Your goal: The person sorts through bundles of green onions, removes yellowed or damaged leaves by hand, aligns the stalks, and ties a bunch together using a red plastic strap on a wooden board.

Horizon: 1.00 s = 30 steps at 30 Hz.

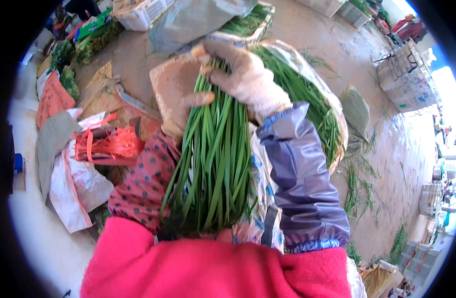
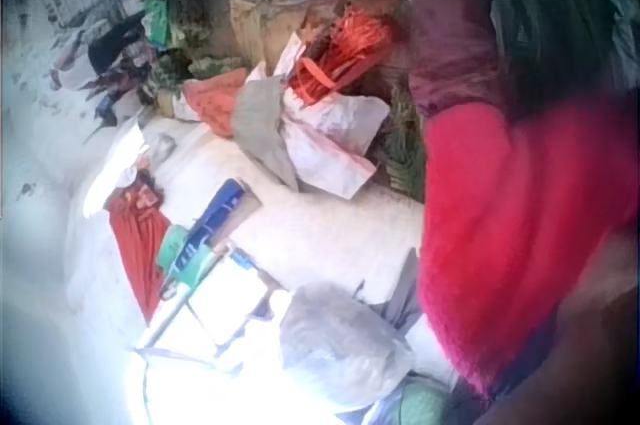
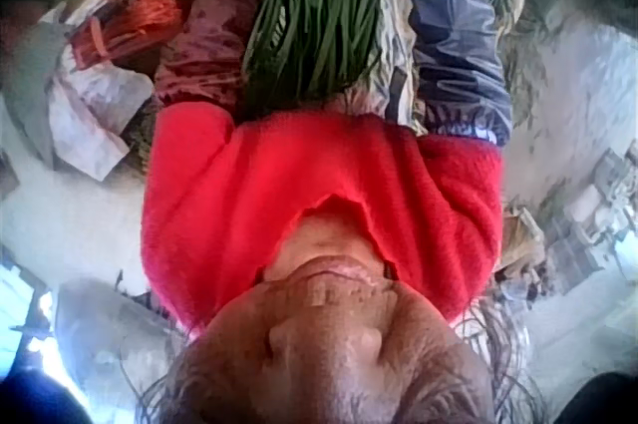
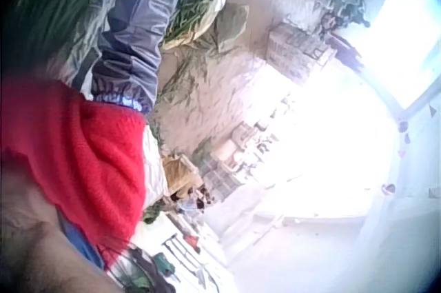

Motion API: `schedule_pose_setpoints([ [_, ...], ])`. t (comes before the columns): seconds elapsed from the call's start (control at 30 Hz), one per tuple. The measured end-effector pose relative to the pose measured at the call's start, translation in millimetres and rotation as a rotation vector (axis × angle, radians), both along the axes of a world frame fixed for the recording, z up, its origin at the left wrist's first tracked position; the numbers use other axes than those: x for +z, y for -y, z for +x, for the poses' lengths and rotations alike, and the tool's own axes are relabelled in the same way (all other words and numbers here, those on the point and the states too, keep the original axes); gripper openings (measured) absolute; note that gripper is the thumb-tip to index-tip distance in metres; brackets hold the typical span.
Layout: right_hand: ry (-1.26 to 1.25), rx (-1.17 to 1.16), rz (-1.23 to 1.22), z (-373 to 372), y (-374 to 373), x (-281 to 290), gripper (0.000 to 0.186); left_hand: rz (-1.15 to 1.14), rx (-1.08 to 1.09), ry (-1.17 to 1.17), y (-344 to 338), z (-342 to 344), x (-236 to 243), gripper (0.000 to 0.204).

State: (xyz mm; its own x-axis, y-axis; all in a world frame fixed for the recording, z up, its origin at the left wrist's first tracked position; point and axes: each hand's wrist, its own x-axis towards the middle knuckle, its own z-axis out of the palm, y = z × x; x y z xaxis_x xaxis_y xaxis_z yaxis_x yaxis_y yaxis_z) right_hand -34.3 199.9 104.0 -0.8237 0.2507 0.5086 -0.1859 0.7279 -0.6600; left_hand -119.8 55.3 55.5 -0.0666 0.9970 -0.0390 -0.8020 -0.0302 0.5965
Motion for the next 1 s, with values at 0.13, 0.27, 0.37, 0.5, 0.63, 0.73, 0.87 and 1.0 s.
schedule_pose_setpoints([
  [0.13, 0.095, 0.043, -0.098, -7, 0, -3, 0.033, -0.123, -0.125, 0.088, -3, -7, -9, 0.032],
  [0.27, 0.047, -0.044, -0.183, -16, 3, -4, 0.021, 0.075, 0.0, -0.105, -12, 0, 11, 0.029],
  [0.37, -0.128, -0.087, 0.078, -39, -12, -8, 0.031, -0.117, 0.098, -0.266, -28, -26, 7, 0.024],
  [0.5, -0.255, -0.077, -0.512, -64, -15, 6, 0.05, -0.204, 0.021, -0.403, -27, -54, 31, 0.029],
  [0.63, -0.053, 0.14, -1.271, -32, -17, 22, 0.052, 0.079, 0.115, -0.509, -25, -84, 66, 0.057],
  [0.73, 0.438, -0.15, -0.49, 0, 27, 21, 0.047, 0.014, 0.296, -0.507, -22, -94, 85, 0.048],
  [0.87, 0.761, -0.021, -0.166, 6, 46, 36, 0.051, -0.183, 0.406, -0.588, 15, -126, 81, 0.044],
  [1.0, 0.557, 0.146, 0.094, -1, 4, 37, 0.048, 0.056, 0.355, -0.65, 17, -147, 87, 0.054],
])
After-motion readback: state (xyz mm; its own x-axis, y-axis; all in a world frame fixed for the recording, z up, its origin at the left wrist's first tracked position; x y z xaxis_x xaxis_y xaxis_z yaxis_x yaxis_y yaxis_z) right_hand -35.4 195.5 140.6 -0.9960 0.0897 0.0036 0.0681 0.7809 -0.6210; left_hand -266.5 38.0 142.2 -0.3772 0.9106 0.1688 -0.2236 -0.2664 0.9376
